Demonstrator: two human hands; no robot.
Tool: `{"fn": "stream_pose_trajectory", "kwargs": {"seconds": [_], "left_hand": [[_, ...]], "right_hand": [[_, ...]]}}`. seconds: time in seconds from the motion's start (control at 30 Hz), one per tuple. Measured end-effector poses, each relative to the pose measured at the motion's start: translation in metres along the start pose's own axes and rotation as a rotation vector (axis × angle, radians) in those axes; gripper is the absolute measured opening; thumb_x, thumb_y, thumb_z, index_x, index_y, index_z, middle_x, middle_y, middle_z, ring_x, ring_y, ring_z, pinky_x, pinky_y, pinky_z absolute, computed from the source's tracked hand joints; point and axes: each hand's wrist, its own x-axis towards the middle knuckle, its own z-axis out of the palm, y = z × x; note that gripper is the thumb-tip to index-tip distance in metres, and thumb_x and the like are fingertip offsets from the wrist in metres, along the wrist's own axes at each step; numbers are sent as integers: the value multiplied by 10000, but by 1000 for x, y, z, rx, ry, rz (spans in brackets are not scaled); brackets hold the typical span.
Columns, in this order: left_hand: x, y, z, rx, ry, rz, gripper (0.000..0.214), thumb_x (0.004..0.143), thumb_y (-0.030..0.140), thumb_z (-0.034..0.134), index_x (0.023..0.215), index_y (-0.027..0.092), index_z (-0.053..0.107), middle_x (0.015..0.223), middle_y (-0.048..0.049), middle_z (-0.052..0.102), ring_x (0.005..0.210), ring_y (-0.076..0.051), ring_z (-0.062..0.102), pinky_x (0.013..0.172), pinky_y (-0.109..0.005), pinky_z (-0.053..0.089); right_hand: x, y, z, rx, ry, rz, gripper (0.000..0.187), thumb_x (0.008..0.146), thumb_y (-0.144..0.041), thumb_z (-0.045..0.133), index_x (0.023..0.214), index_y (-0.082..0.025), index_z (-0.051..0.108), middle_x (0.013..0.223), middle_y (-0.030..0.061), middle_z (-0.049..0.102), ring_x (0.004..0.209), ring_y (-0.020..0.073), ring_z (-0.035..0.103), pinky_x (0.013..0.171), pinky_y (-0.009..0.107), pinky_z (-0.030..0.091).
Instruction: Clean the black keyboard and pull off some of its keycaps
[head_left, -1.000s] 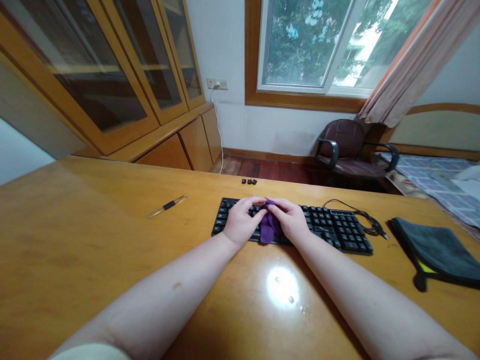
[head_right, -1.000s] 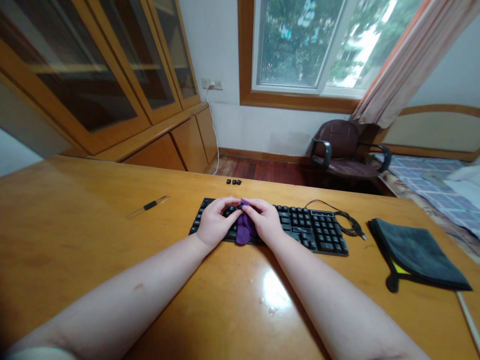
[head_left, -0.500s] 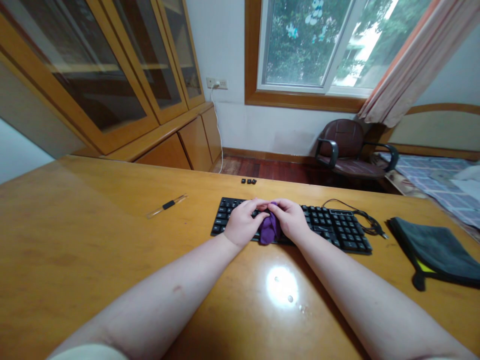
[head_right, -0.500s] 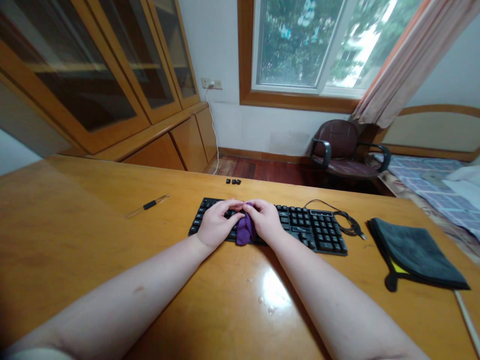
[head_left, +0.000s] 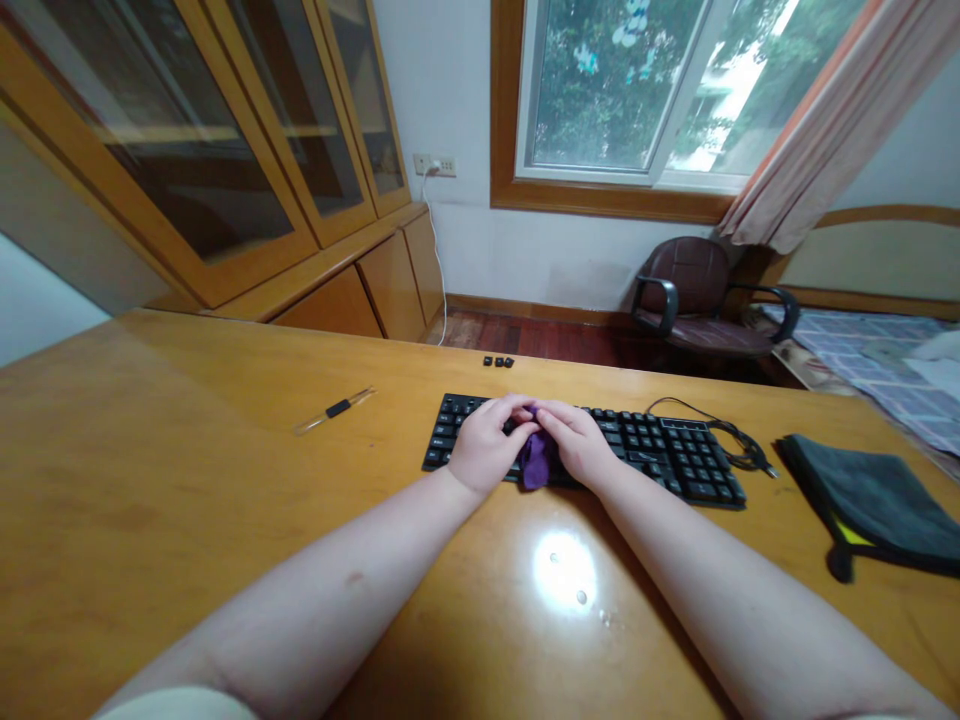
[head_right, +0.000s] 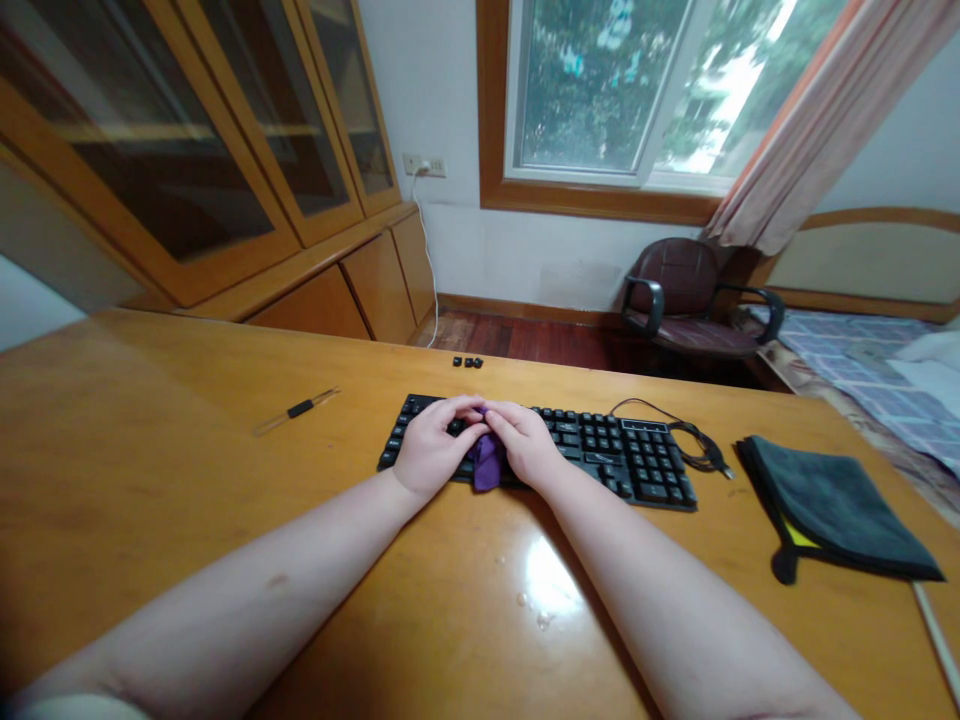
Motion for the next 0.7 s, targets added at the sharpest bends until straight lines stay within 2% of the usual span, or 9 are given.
{"fn": "stream_pose_trajectory", "kwargs": {"seconds": [0.07,0.17,0.33,0.5,0.6,0.7], "left_hand": [[1,-2,1,-12,16,-49,288,713,197,669,997,215,623,860,-5,657,796,-145,617,804,-291,502],[2,-4,1,-15,22,-89,304,707,199,672,1005,213,617,857,-6,651,794,-149,612,791,-296,506],[2,-4,-1,12,-32,-39,299,744,148,612,1031,231,613,925,-11,656,854,-155,612,837,-305,492],[1,-1,0,-11,-68,-70,335,720,164,645,1044,243,621,895,0,669,812,-154,629,819,-300,506],[1,-1,1,-33,-60,-83,313,723,185,649,1030,239,627,889,-5,674,812,-159,635,816,-306,509],[2,-2,0,-21,-30,-47,237,744,207,633,981,223,639,899,-17,676,831,-161,629,826,-307,501]], "right_hand": [[0,2,0,106,17,46,305,850,-390,501,1070,-252,660,1093,33,666,1033,210,599,972,400,411],[1,4,1,142,64,111,304,801,-390,571,1046,-240,670,1080,37,672,1029,210,603,981,406,404],[3,7,3,277,117,185,339,658,-321,714,978,-218,671,981,42,703,918,207,647,890,395,479],[3,11,3,207,168,193,261,721,-361,649,922,-195,662,903,52,711,831,192,660,817,362,509],[3,11,3,151,230,195,279,724,-399,635,912,-194,650,880,56,707,796,189,656,775,351,520],[4,8,4,193,290,211,316,699,-422,650,919,-197,626,848,49,703,760,179,656,735,332,529]]}}
